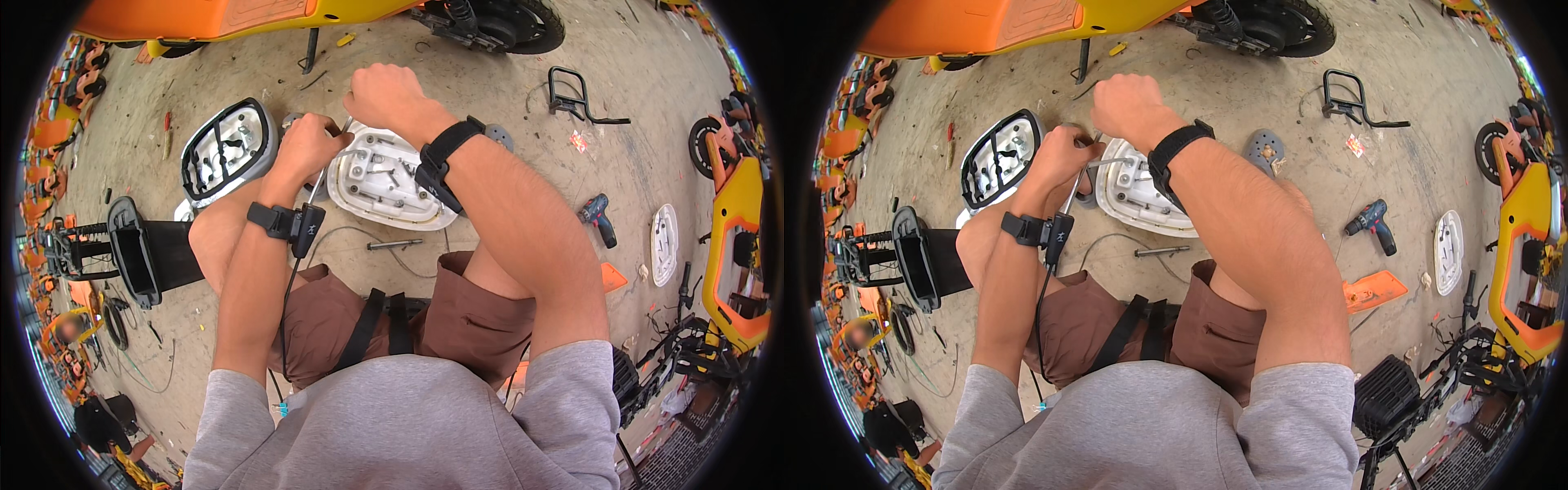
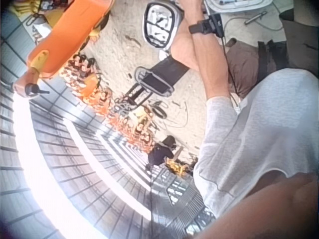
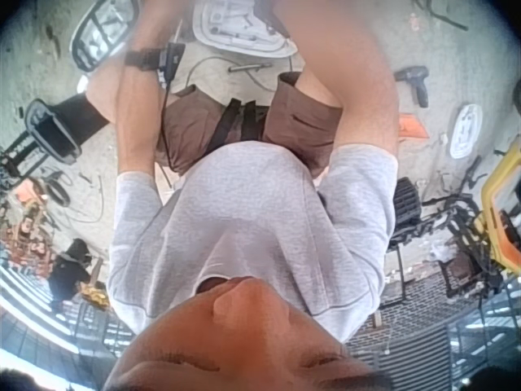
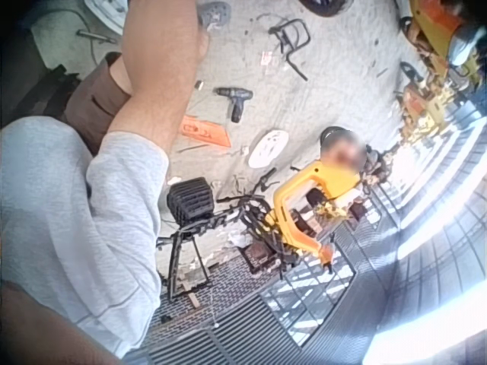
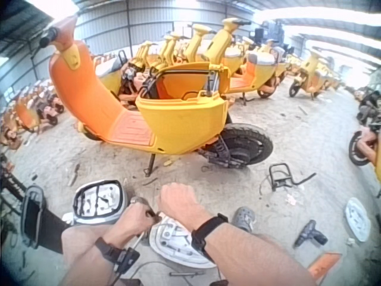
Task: The person assembles internal components of a scooter headlight assembly, using pliers to secure wires and small metal parts within a white plastic housing.
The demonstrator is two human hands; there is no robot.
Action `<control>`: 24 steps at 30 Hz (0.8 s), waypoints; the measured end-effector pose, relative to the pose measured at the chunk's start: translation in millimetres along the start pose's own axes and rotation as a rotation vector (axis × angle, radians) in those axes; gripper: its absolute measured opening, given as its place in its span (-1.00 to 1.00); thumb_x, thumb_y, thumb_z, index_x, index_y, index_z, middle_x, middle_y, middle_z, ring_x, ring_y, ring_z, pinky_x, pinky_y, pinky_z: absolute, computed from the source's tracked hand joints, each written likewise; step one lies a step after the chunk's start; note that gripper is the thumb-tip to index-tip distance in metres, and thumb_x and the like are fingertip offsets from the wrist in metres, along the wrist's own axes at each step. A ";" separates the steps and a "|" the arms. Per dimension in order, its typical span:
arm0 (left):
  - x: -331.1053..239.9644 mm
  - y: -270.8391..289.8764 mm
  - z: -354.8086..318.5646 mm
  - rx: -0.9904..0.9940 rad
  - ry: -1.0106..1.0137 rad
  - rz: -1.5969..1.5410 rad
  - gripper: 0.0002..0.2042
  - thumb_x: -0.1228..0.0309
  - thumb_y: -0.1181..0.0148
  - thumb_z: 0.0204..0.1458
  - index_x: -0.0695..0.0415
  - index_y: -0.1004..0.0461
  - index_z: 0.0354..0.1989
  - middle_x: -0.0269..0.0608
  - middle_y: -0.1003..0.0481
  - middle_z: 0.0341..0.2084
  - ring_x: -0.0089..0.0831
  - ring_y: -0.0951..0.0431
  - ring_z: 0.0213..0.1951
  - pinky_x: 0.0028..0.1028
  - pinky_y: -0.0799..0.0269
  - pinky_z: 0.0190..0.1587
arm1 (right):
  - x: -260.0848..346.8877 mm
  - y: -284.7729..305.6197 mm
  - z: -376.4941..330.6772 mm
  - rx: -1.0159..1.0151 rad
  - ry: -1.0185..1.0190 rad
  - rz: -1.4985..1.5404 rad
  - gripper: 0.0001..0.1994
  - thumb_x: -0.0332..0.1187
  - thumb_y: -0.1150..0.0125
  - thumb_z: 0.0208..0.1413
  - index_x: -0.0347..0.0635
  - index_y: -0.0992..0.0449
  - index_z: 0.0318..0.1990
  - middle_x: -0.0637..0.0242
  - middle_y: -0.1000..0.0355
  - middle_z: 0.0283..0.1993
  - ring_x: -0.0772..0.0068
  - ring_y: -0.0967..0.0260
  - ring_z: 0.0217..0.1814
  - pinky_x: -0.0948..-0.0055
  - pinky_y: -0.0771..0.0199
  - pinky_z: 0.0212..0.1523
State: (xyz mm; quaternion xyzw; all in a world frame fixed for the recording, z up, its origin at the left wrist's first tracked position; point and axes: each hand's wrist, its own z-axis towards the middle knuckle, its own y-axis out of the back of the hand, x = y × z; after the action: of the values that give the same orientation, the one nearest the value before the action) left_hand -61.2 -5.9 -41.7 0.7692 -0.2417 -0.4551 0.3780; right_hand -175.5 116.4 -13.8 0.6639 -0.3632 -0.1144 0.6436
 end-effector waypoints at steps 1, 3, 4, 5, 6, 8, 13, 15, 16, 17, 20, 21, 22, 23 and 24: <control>2.7 -0.7 1.3 -0.004 -0.014 0.019 -0.64 0.23 -0.34 -0.04 0.32 -0.65 -0.22 0.25 -0.60 -0.39 0.03 -0.65 -0.29 -0.22 -0.54 -0.14 | 0.3 0.3 0.0 0.002 0.000 0.005 -0.71 -0.26 -0.10 0.05 -0.21 -0.65 -0.20 0.03 -0.60 -0.12 0.01 -0.57 -0.05 0.13 -0.55 -0.06; 7.2 -1.7 3.1 0.012 -0.020 0.048 -0.63 0.22 -0.36 -0.06 0.32 -0.65 -0.23 0.24 -0.60 -0.41 0.02 -0.65 -0.31 -0.22 -0.55 -0.14 | 0.3 1.0 -0.3 0.007 0.000 0.015 -0.71 -0.26 -0.10 0.05 -0.21 -0.65 -0.21 0.03 -0.60 -0.12 0.02 -0.57 -0.04 0.13 -0.54 -0.05; 6.5 -1.3 3.3 0.033 -0.014 0.057 -0.62 0.21 -0.37 -0.08 0.33 -0.65 -0.24 0.23 -0.60 -0.41 0.02 -0.65 -0.31 -0.22 -0.55 -0.14 | 0.0 1.3 -0.4 0.010 -0.005 0.018 -0.71 -0.26 -0.09 0.05 -0.21 -0.65 -0.20 0.03 -0.59 -0.11 0.02 -0.56 -0.03 0.13 -0.54 -0.05; 5.9 -1.0 3.4 0.053 -0.008 0.067 -0.61 0.20 -0.38 -0.09 0.33 -0.65 -0.25 0.23 -0.60 -0.41 0.02 -0.65 -0.31 -0.22 -0.55 -0.14 | -0.2 1.6 -0.5 0.014 -0.011 0.021 -0.71 -0.26 -0.09 0.05 -0.21 -0.65 -0.20 0.03 -0.59 -0.11 0.02 -0.56 -0.03 0.13 -0.54 -0.05; 5.6 -1.0 3.3 0.052 -0.013 0.061 -0.60 0.20 -0.39 -0.10 0.33 -0.64 -0.24 0.23 -0.60 -0.41 0.02 -0.65 -0.31 -0.23 -0.55 -0.14 | -0.2 1.9 -0.6 0.018 -0.016 0.024 -0.71 -0.26 -0.09 0.05 -0.21 -0.65 -0.20 0.03 -0.59 -0.11 0.02 -0.56 -0.03 0.13 -0.54 -0.05; 5.2 -0.7 2.6 0.050 -0.025 0.050 -0.58 0.18 -0.40 -0.12 0.34 -0.64 -0.24 0.23 -0.60 -0.41 0.01 -0.65 -0.31 -0.23 -0.55 -0.15 | -0.1 1.7 -0.4 0.020 -0.018 0.022 -0.70 -0.26 -0.08 0.05 -0.21 -0.65 -0.20 0.03 -0.59 -0.11 0.02 -0.56 -0.03 0.13 -0.54 -0.05; 5.8 -0.7 0.1 0.029 -0.010 -0.009 -0.56 0.18 -0.44 -0.14 0.41 -0.60 -0.31 0.15 -0.60 -0.42 -0.06 -0.64 -0.30 -0.29 -0.51 -0.19 | 1.0 2.0 -1.8 0.018 -0.016 0.016 -0.70 -0.26 -0.08 0.04 -0.20 -0.66 -0.20 0.03 -0.59 -0.11 0.02 -0.56 -0.03 0.13 -0.55 -0.05; 5.4 -0.1 -0.3 0.033 -0.004 -0.022 -0.55 0.18 -0.44 -0.14 0.41 -0.60 -0.30 0.15 -0.60 -0.41 -0.07 -0.65 -0.30 -0.30 -0.52 -0.19 | 1.1 3.4 -3.1 0.024 -0.014 0.016 -0.70 -0.26 -0.09 0.04 -0.20 -0.66 -0.20 0.03 -0.59 -0.11 0.02 -0.57 -0.04 0.13 -0.55 -0.05; 5.7 0.4 0.0 0.034 -0.005 -0.016 -0.55 0.18 -0.44 -0.15 0.41 -0.60 -0.30 0.15 -0.60 -0.41 -0.07 -0.65 -0.30 -0.30 -0.52 -0.18 | 0.9 3.6 -3.4 0.026 -0.009 0.012 -0.70 -0.26 -0.09 0.04 -0.21 -0.66 -0.20 0.03 -0.59 -0.11 0.02 -0.57 -0.04 0.13 -0.55 -0.05; 5.9 0.7 0.0 0.036 -0.006 -0.009 -0.55 0.18 -0.45 -0.15 0.41 -0.60 -0.30 0.15 -0.60 -0.40 -0.08 -0.65 -0.30 -0.30 -0.52 -0.18 | 0.6 3.8 -3.8 0.028 -0.004 0.008 -0.70 -0.26 -0.09 0.04 -0.21 -0.66 -0.20 0.02 -0.60 -0.11 0.02 -0.57 -0.04 0.13 -0.55 -0.05; 4.5 0.7 -0.9 0.035 0.000 -0.017 -0.54 0.18 -0.45 -0.16 0.40 -0.60 -0.27 0.16 -0.60 -0.41 -0.08 -0.65 -0.30 -0.31 -0.52 -0.18 | 0.0 3.6 -3.9 0.026 -0.006 0.005 -0.70 -0.25 -0.10 0.03 -0.21 -0.66 -0.20 0.03 -0.60 -0.11 0.02 -0.57 -0.04 0.14 -0.55 -0.05; 3.2 0.7 -1.0 0.034 0.006 -0.022 -0.53 0.18 -0.45 -0.16 0.40 -0.59 -0.26 0.15 -0.60 -0.41 -0.09 -0.65 -0.30 -0.31 -0.52 -0.18 | -0.5 3.6 -3.8 0.023 -0.010 0.005 -0.70 -0.25 -0.10 0.03 -0.21 -0.66 -0.20 0.03 -0.60 -0.11 0.02 -0.57 -0.04 0.14 -0.55 -0.05; 1.8 1.2 -1.5 0.032 0.015 -0.028 -0.52 0.18 -0.46 -0.16 0.40 -0.59 -0.24 0.15 -0.60 -0.41 -0.10 -0.65 -0.30 -0.31 -0.52 -0.18 | -0.9 3.9 -3.9 0.021 -0.007 0.004 -0.70 -0.24 -0.11 0.03 -0.21 -0.66 -0.21 0.03 -0.60 -0.12 0.02 -0.57 -0.05 0.14 -0.56 -0.05; 0.4 2.0 -1.8 0.030 0.023 -0.033 -0.51 0.18 -0.46 -0.16 0.40 -0.58 -0.22 0.14 -0.60 -0.41 -0.11 -0.65 -0.30 -0.32 -0.52 -0.18 | -1.5 4.4 -3.8 0.019 -0.004 0.003 -0.70 -0.23 -0.12 0.02 -0.20 -0.66 -0.21 0.03 -0.60 -0.13 0.02 -0.57 -0.05 0.14 -0.56 -0.06; -0.8 3.6 -1.9 0.034 0.034 -0.047 -0.52 0.21 -0.44 -0.15 0.39 -0.57 -0.17 0.12 -0.60 -0.44 -0.15 -0.64 -0.38 -0.32 -0.52 -0.25 | -2.2 5.1 -3.7 0.016 -0.002 0.001 -0.69 -0.22 -0.12 0.02 -0.20 -0.66 -0.21 0.03 -0.60 -0.13 0.02 -0.57 -0.06 0.14 -0.56 -0.06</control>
State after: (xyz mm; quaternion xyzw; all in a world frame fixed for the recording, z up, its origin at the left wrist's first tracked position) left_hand -60.0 -6.7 -37.8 0.7885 -0.2249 -0.4464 0.3583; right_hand -176.5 121.1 -9.2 0.6687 -0.3650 -0.1117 0.6380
